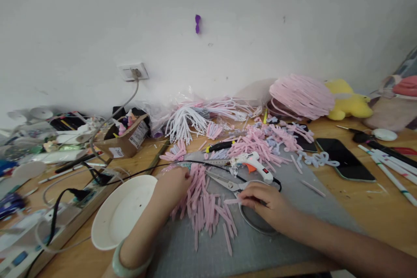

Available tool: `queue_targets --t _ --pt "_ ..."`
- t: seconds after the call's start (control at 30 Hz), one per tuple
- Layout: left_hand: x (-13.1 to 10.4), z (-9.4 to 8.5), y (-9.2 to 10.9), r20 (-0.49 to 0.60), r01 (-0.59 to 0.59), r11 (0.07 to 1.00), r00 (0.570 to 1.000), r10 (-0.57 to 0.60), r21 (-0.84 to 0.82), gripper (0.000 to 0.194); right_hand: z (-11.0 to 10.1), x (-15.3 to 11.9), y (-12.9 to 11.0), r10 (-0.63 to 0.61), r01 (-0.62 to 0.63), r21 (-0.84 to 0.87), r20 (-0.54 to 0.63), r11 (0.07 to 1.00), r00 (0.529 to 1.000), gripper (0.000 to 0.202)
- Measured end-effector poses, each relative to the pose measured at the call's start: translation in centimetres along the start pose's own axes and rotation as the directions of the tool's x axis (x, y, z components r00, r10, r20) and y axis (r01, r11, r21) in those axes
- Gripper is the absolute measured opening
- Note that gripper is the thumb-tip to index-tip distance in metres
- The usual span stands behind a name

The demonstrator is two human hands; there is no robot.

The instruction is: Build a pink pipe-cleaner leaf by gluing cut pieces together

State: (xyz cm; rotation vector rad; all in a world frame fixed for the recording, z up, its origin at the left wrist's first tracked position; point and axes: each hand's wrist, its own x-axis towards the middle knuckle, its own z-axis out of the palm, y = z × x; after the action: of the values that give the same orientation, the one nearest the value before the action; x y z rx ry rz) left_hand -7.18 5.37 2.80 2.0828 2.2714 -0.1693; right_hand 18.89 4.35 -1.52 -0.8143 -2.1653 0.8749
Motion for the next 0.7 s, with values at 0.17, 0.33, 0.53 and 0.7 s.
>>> queue_targets --t 0.17,0.33,0.53,0.7 --pt "-0.1 -0.5 0.0 -0.058 0.022 1.0 0.998 -0.023 -0.021 0.024 0.3 0.0 0.4 -0.042 0.039 -0.047 -0.053 0.998 0.998 0.022" --pt "-0.8 -1.8 -0.2 -0.466 0.146 0.988 0.879 -0.103 0.057 0.024 0.2 0.2 0.2 0.004 -0.006 -0.052 -0.036 0.999 0.999 0.017" --pt "-2.0 -1.8 -1.1 -0.825 0.086 0.995 0.558 -0.086 -0.045 0.017 -0.1 0.2 0.0 0.085 -0.085 -0.012 -0.012 0.996 0.996 0.015" --pt "-3.1 -1.7 -0.1 -0.899 -0.245 0.877 0.259 -0.352 -0.414 0.02 -0.3 0.3 -0.2 0.104 -0.104 0.015 -0.026 0.994 0.994 0.015"
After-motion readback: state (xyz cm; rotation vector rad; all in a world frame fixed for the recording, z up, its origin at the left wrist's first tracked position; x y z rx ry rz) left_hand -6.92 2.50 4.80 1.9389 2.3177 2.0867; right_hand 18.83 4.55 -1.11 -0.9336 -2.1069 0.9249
